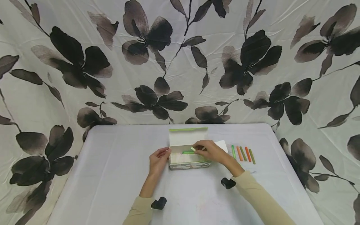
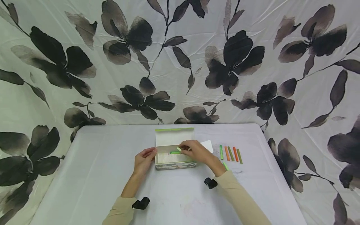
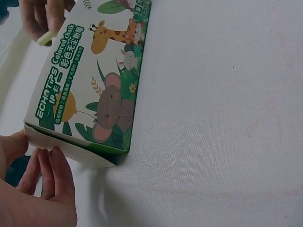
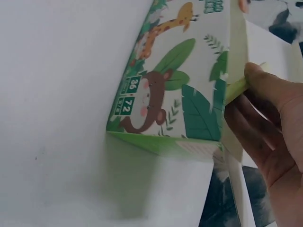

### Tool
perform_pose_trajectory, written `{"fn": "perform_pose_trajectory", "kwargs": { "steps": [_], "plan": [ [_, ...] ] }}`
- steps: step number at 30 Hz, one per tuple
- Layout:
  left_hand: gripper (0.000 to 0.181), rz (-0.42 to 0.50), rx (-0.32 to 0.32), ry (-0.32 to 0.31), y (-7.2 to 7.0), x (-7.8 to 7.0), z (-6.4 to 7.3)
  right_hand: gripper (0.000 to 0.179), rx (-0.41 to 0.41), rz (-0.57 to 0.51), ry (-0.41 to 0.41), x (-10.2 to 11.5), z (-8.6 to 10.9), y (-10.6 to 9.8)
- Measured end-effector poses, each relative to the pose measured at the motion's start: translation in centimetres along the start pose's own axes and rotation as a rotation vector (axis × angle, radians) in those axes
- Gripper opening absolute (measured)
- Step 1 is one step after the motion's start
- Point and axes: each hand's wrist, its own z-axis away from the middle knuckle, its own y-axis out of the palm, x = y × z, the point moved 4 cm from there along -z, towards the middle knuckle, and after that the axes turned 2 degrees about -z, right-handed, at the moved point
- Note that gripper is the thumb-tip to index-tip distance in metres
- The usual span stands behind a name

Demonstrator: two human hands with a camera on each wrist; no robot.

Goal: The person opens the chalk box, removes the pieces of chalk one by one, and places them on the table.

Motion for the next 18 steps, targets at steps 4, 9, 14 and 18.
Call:
{"fn": "perform_pose_trajectory", "kwargs": {
  "steps": [4,9,14,18],
  "plan": [
    [0.028,-0.004,0.003,-0.008,0.0,-0.1,0.0,0.022,-0.077,-0.044,0.015,0.1,0.6,-1.1],
    [0.030,0.002,0.015,-0.007,0.0,-0.3,0.1,0.022,-0.144,-0.090,0.042,0.4,1.7,-2.4],
    [0.031,0.012,0.019,-0.011,0.0,-0.4,0.1,0.023,-0.192,-0.128,0.091,0.5,2.8,-3.6],
    [0.031,0.016,0.019,-0.024,-0.1,-0.4,0.1,0.023,-0.223,-0.120,0.107,0.5,3.7,-4.6]
  ]
}}
